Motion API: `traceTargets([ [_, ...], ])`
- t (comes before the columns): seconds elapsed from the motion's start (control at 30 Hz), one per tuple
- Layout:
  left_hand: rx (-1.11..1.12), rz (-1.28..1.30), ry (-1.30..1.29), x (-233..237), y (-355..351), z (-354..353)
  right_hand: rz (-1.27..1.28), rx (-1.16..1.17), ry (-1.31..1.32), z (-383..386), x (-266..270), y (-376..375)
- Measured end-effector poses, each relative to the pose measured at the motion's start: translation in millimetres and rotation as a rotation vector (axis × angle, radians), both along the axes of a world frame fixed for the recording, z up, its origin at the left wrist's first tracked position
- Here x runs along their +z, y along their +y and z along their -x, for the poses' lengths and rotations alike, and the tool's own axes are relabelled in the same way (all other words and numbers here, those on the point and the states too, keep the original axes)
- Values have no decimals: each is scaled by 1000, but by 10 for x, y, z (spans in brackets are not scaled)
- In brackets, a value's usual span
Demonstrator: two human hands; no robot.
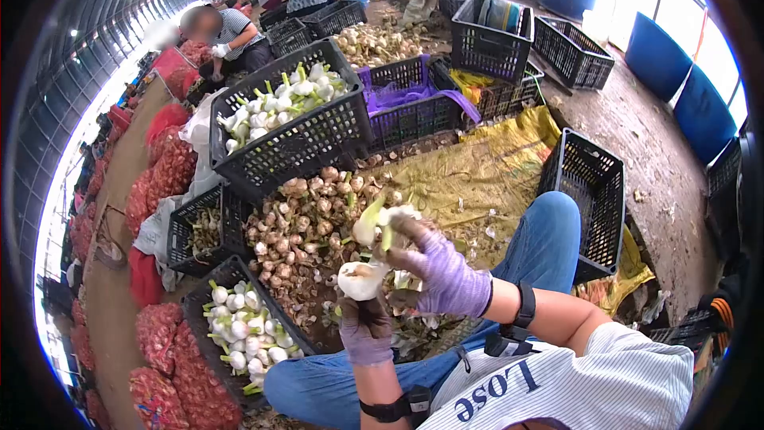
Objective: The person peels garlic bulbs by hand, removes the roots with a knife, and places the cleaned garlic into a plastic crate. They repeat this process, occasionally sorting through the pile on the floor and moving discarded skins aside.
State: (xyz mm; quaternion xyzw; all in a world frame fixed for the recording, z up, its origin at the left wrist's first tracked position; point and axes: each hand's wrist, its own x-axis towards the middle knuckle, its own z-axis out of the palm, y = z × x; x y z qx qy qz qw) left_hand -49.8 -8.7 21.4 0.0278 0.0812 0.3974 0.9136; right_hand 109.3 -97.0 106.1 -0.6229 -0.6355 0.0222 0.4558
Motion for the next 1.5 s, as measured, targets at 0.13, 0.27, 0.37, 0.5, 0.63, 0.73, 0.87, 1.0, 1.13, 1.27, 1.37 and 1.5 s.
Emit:
traceTargets([
  [0.13, 21, -390, 174, 107, -48, 213, 138, 95, -75, 244, 12, 139],
  [0.27, 37, -428, 128, 17, 13, 553, 245, 210, 1235, 413, -41, 221],
  [0.37, 173, -421, 153, 121, 35, 694, 284, 95, 1202, 407, -130, 270],
  [0.5, 209, -480, 196, 160, 132, 858, 153, 345, 488, 756, -100, 260],
  [0.63, 287, -579, 404, 296, 75, 1008, 300, 242, 291, 962, -90, 316],
  [0.73, 284, -709, 506, 282, 94, 1127, 304, 339, 843, 1019, -305, 322],
  [0.87, 322, -797, 727, 296, 82, 1261, 287, 87, 611, 1057, -780, 500],
  [1.0, 572, -741, 825, 521, 52, 1445, 371, 6, 994, 839, -847, 552],
  [1.13, 756, -787, 1285, 395, 678, 1972, 627, 13, 682, 616, -1209, 511],
  [1.27, 817, -744, 1691, 439, 981, 1976, 844, -20, 552, 360, -1419, 390],
  [1.37, 677, -859, 1689, 387, 1215, 1643, 849, -86, 499, 32, -2079, 381],
  [1.5, 198, -881, 1650, 312, 1597, 596, 985, -274, 544, -639, -2195, 344],
])
